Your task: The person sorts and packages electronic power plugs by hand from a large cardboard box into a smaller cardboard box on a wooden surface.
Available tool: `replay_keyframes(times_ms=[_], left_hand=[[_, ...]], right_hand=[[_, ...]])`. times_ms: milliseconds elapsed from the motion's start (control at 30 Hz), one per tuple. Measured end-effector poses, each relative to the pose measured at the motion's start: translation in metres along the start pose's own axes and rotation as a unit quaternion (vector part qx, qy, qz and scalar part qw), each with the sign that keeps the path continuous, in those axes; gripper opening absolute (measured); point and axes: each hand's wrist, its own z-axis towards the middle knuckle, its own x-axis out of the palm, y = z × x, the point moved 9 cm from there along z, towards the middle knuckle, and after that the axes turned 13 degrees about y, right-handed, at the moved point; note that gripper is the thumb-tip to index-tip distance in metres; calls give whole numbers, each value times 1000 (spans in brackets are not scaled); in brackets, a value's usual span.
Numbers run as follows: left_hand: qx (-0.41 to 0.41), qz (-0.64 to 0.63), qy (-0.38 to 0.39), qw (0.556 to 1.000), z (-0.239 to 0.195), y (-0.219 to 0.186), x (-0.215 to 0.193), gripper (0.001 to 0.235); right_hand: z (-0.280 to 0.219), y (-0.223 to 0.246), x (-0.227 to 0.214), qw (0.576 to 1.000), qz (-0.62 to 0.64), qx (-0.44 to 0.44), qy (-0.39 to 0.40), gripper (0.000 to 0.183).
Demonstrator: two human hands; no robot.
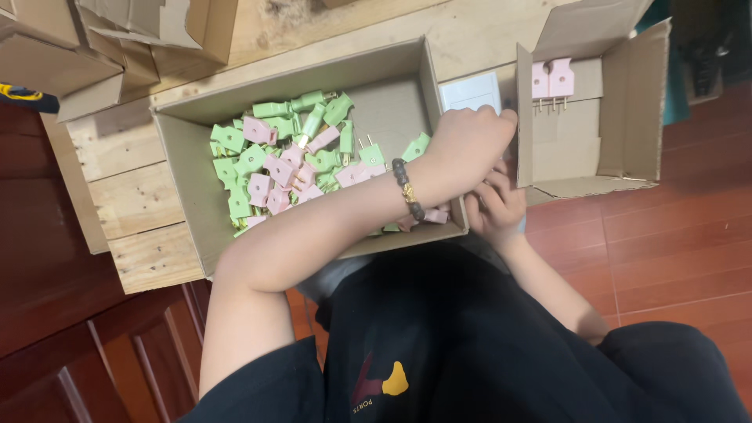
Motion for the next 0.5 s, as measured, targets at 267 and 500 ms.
replay_keyframes(times_ms=[267, 500], left_hand=[[-7, 113, -26, 993, 30, 9, 46, 12], [-41, -39, 79, 995, -4, 1, -24, 14]], right_hand=[[-29, -12, 9, 995, -86, 55, -3, 14], [-24, -7, 7, 996, -77, 48, 25, 24]])
